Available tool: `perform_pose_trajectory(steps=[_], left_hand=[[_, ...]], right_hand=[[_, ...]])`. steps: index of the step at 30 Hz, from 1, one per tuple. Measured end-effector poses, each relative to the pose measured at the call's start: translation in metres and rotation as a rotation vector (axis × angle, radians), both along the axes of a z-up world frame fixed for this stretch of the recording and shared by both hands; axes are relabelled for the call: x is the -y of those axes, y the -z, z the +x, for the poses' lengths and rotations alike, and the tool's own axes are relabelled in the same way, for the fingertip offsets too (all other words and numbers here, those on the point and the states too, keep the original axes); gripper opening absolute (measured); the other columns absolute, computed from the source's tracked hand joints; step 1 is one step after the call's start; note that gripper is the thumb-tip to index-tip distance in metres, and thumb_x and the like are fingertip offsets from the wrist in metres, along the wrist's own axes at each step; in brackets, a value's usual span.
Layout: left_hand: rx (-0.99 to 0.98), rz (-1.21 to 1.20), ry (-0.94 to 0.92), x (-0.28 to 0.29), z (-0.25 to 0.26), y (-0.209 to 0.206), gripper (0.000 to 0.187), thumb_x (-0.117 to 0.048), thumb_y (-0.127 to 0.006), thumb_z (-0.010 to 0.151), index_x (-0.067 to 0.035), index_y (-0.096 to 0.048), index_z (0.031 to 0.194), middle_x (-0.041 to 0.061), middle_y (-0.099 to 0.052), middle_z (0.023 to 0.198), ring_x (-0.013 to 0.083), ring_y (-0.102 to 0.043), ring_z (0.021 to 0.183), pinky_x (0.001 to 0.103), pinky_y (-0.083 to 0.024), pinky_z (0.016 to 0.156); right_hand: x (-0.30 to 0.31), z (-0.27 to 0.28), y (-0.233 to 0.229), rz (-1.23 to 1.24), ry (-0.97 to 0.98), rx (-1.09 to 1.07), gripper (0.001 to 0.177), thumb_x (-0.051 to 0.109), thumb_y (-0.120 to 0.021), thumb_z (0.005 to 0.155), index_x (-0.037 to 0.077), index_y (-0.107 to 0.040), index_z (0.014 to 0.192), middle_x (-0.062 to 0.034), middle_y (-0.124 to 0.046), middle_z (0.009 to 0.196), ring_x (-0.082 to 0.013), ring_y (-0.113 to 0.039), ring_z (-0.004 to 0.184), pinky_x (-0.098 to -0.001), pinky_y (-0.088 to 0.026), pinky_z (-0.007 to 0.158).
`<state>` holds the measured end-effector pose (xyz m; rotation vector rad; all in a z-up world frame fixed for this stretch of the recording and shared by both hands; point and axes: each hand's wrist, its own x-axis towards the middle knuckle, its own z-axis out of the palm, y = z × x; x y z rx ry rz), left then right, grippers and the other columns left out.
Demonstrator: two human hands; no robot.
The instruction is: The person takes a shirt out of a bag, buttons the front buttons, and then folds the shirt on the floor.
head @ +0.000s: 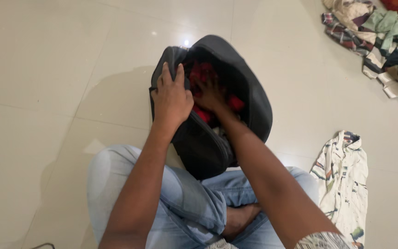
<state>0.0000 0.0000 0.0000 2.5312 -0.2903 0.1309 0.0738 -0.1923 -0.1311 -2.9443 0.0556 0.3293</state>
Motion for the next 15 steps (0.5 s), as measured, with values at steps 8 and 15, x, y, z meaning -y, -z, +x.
perform_pose_trajectory(steps=[8, 15], left_hand=[[0.084, -0.075, 0.013, -0.002, -0.01, -0.007, 0.07, -0.024, -0.062, 0.09, -0.013, -0.039, 0.156, 0.03, -0.027, 0.16, 0.049, -0.037, 0.141, 0.069, -0.039, 0.102], [0.211, -0.255, 0.01, 0.002, -0.006, -0.005, 0.045, -0.022, -0.053, 0.101, -0.012, -0.051, 0.145, 0.031, -0.044, 0.153, 0.0468, -0.051, 0.134, 0.064, -0.043, 0.102]], right_hand=[[0.014, -0.092, -0.025, 0.056, 0.043, -0.04, 0.088, 0.063, -0.051, 0.092, 0.04, -0.008, 0.165, -0.0173, 0.007, 0.169, -0.0487, 0.005, 0.153, -0.0753, -0.005, 0.112], [0.043, -0.16, -0.09, 0.642, -0.321, 0.227, 0.053, 0.035, -0.061, 0.107, 0.023, -0.052, 0.158, -0.0078, -0.047, 0.165, -0.028, -0.045, 0.157, -0.048, -0.042, 0.133]])
